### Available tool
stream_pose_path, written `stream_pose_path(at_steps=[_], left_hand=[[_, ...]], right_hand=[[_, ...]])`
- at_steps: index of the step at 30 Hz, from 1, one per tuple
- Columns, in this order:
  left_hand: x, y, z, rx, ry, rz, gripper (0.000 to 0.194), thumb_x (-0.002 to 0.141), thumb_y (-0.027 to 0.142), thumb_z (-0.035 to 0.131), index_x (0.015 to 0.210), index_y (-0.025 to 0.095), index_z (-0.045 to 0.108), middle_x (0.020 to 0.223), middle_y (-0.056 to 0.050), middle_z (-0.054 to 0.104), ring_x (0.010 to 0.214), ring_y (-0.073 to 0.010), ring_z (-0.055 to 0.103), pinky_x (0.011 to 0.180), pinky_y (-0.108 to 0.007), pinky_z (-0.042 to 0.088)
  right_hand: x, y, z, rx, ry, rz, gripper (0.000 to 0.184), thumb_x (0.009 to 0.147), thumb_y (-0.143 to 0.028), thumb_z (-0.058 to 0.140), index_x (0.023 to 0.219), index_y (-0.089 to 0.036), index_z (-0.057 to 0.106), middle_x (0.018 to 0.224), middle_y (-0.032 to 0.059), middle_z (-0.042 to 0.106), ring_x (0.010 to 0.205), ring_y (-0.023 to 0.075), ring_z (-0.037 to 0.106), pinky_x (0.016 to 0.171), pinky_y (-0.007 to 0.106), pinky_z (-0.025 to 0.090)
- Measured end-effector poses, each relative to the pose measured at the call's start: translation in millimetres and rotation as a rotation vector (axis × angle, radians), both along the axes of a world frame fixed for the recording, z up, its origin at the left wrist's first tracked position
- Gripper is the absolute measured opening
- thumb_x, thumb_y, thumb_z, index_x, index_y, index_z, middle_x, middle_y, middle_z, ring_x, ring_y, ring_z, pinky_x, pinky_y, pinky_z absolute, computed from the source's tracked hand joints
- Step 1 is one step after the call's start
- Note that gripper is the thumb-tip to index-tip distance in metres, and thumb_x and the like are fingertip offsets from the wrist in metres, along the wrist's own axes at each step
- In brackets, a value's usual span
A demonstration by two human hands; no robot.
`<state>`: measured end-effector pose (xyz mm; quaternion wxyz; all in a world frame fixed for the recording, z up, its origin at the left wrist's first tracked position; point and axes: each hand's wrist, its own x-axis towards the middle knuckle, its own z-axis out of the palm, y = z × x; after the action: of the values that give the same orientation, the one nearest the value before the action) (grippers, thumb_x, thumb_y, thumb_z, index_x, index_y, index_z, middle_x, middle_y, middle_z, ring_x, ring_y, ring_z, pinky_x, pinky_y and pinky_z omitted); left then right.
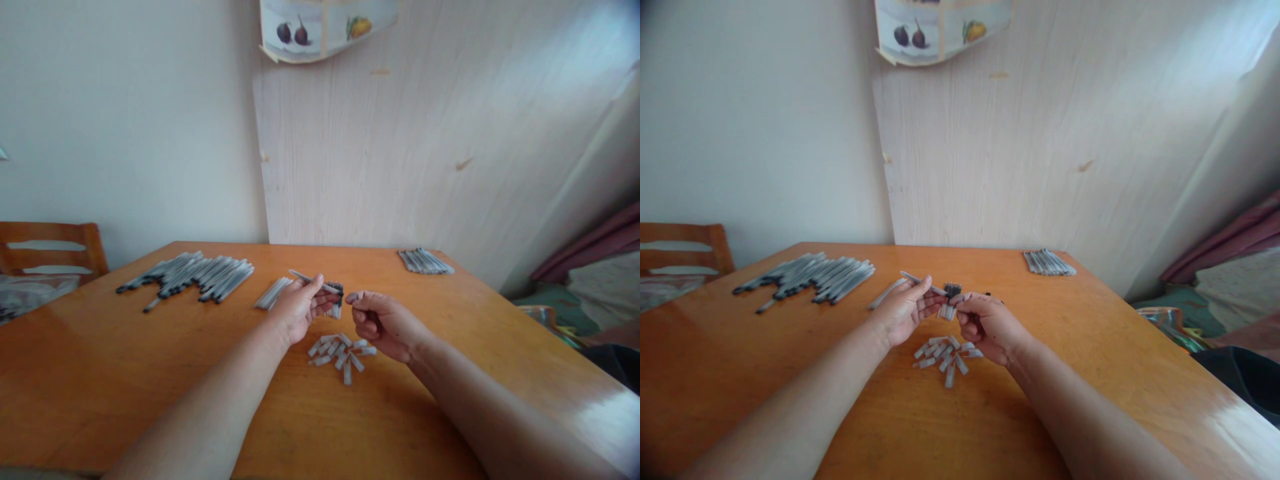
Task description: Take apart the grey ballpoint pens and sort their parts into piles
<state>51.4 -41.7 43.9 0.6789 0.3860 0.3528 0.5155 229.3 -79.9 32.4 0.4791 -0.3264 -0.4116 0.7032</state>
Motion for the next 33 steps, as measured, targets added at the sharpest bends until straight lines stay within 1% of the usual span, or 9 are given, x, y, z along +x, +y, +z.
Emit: stream_pose_path(at_steps=[4, 8, 11, 13, 15, 17, 22, 28, 33], left_hand=[[-0.6, 1.2, -0.5, 0.002, 0.010, -0.022, 0.012, 0.089, 0.025, 0.058, 0.087, 0.013, 0.055, 0.083, -0.011, 0.072, 0.069, -0.0165, 0.070, 0.058, -0.023, 0.054], [-2.0, 2.1, -0.2, 0.035, 0.052, -0.016, 0.015, 0.088, 0.027, 0.061, 0.087, 0.014, 0.055, 0.082, -0.011, 0.072, 0.070, -0.0173, 0.070, 0.062, -0.026, 0.055], [-2.2, 0.7, 1.8, 0.084, 0.098, -0.033, 0.018, 0.087, 0.030, 0.062, 0.088, 0.014, 0.054, 0.083, -0.012, 0.072, 0.071, -0.0173, 0.070, 0.063, -0.026, 0.055], [-1.2, -1.1, 3.2, 0.117, 0.117, -0.052, 0.020, 0.086, 0.031, 0.062, 0.089, 0.014, 0.054, 0.086, -0.012, 0.072, 0.073, -0.0173, 0.070, 0.063, -0.025, 0.054], [0.7, -3.2, 4.6, 0.146, 0.128, -0.078, 0.021, 0.086, 0.033, 0.064, 0.090, 0.014, 0.054, 0.088, -0.012, 0.072, 0.074, -0.0174, 0.070, 0.063, -0.025, 0.054], [3.0, -5.3, 6.2, 0.167, 0.141, -0.097, 0.023, 0.085, 0.034, 0.064, 0.090, 0.014, 0.054, 0.089, -0.012, 0.072, 0.074, -0.0172, 0.070, 0.063, -0.025, 0.053], [7.6, -8.2, 13.5, 0.194, 0.167, -0.068, 0.025, 0.083, 0.035, 0.067, 0.089, 0.015, 0.053, 0.088, -0.011, 0.072, 0.072, -0.0164, 0.070, 0.061, -0.024, 0.052], [11.4, -7.0, 20.0, 0.188, 0.223, -0.031, 0.026, 0.082, 0.036, 0.068, 0.088, 0.016, 0.052, 0.084, -0.010, 0.071, 0.066, -0.0150, 0.069, 0.058, -0.023, 0.052], [16.0, -5.3, 20.0, 0.167, 0.254, 0.010, 0.030, 0.079, 0.039, 0.070, 0.087, 0.015, 0.054, 0.082, -0.010, 0.071, 0.065, -0.0151, 0.068, 0.056, -0.021, 0.050]], right_hand=[[2.0, -0.8, 4.0, -0.057, 0.053, 0.038, 0.015, 0.073, -0.020, 0.064, 0.086, -0.016, 0.059, 0.057, -0.0057, 0.047, 0.040, 0.0029, 0.030, 0.041, 0.020, 0.014], [2.8, -1.5, 5.2, 0.000, -0.006, 0.007, 0.016, 0.072, -0.022, 0.070, 0.080, -0.016, 0.058, 0.058, -0.0050, 0.051, 0.040, 0.0027, 0.034, 0.040, 0.019, 0.014], [2.7, 0.3, 3.1, 0.048, -0.121, -0.091, 0.021, 0.074, -0.031, 0.071, 0.074, -0.016, 0.055, 0.059, -0.0036, 0.054, 0.040, 0.0036, 0.037, 0.038, 0.019, 0.016], [1.6, 1.3, 1.9, 0.071, -0.211, -0.146, 0.026, 0.079, -0.040, 0.067, 0.075, -0.016, 0.056, 0.060, -0.0018, 0.057, 0.039, 0.0045, 0.040, 0.037, 0.019, 0.018], [-0.1, 1.1, 1.9, 0.088, -0.274, -0.147, 0.032, 0.083, -0.047, 0.060, 0.078, -0.016, 0.058, 0.062, 0.0003, 0.060, 0.039, 0.0056, 0.043, 0.036, 0.019, 0.022], [-1.5, -0.2, 3.2, 0.116, -0.305, -0.127, 0.035, 0.086, -0.050, 0.055, 0.080, -0.015, 0.058, 0.063, 0.0015, 0.062, 0.040, 0.0064, 0.045, 0.036, 0.019, 0.025], [0.5, -3.3, 8.8, 0.168, -0.274, -0.102, 0.026, 0.086, -0.041, 0.056, 0.080, -0.015, 0.059, 0.063, 0.0009, 0.062, 0.040, 0.0061, 0.045, 0.036, 0.018, 0.027], [7.8, -0.5, 12.3, 0.073, -0.151, 0.016, 0.027, 0.091, -0.031, 0.046, 0.083, -0.013, 0.064, 0.066, 0.0052, 0.065, 0.044, 0.0080, 0.050, 0.038, 0.019, 0.031], [10.7, 4.1, 11.1, -0.008, -0.050, 0.083, 0.026, 0.091, -0.029, 0.047, 0.083, -0.011, 0.065, 0.065, 0.0049, 0.064, 0.045, 0.0070, 0.048, 0.037, 0.017, 0.029]])
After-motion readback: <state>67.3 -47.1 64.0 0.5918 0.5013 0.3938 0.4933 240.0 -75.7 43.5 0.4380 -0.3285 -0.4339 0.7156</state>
